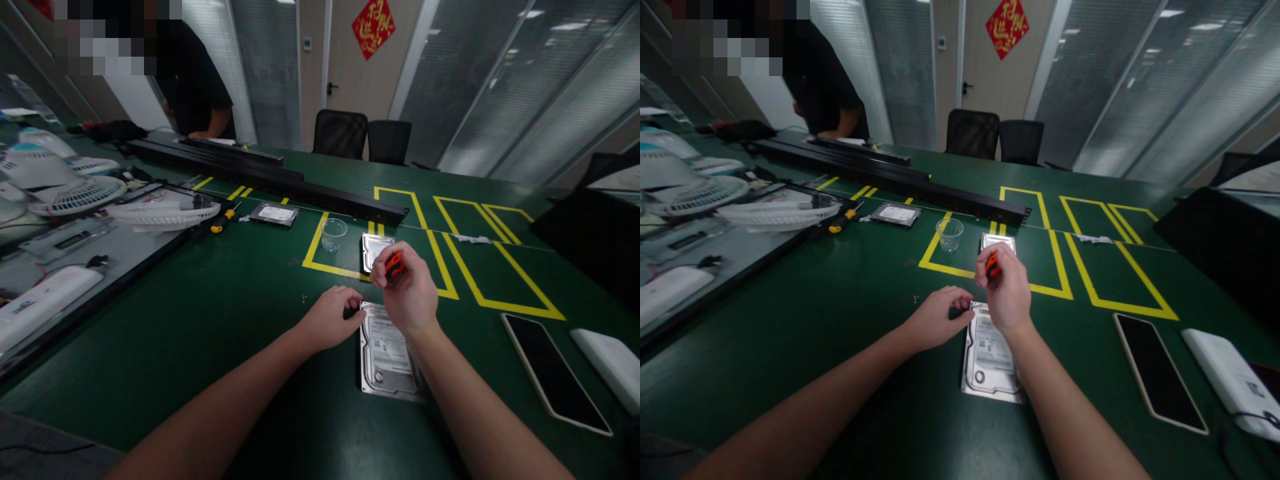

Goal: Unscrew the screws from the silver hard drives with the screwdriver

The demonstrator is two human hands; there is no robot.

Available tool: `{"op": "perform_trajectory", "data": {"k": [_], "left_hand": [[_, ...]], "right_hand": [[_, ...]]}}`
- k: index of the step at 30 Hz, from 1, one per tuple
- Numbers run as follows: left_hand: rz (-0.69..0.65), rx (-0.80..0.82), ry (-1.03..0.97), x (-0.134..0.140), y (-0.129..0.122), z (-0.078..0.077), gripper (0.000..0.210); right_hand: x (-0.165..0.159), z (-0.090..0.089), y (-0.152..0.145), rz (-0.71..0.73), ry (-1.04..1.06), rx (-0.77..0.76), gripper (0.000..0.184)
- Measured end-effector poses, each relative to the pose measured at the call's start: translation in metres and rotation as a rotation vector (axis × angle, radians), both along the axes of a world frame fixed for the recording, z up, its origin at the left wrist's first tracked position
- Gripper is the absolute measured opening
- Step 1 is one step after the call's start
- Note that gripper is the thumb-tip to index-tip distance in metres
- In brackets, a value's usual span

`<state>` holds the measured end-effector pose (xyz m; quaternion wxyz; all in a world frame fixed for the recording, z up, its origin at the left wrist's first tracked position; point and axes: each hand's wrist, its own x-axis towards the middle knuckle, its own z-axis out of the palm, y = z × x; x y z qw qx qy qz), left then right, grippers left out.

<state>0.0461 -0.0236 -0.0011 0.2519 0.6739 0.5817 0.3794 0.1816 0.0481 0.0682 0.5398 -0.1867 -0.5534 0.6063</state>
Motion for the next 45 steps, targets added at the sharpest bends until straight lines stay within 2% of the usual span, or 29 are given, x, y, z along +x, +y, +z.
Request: {"op": "perform_trajectory", "data": {"k": [3, 10, 14, 28, 35, 45], "left_hand": [[-0.002, 0.004, 0.006, -0.0005, 0.0001, -0.0014, 0.019], [-0.006, 0.011, 0.007, -0.0007, 0.0006, -0.0031, 0.018], [0.003, 0.005, 0.008, -0.0001, 0.0005, -0.0032, 0.017], [0.006, -0.011, 0.009, -0.0011, -0.0007, -0.0003, 0.019], [0.005, -0.028, 0.008, -0.0014, -0.0009, 0.0016, 0.018], [-0.004, -0.015, 0.017, -0.0015, 0.0005, -0.0012, 0.019]], "right_hand": [[0.0012, 0.0011, 0.0024, 0.007, -0.060, 0.020, 0.029], [0.0024, 0.0037, 0.0018, 0.076, -0.046, -0.019, 0.018], [0.0019, 0.0044, 0.0013, 0.113, -0.007, -0.026, 0.026], [-0.0005, 0.0031, 0.0022, 0.068, 0.029, -0.028, 0.022], [-0.0003, 0.0047, 0.0010, 0.014, -0.042, -0.003, 0.021], [0.0006, 0.0025, 0.0020, 0.014, -0.078, 0.004, 0.021]]}}
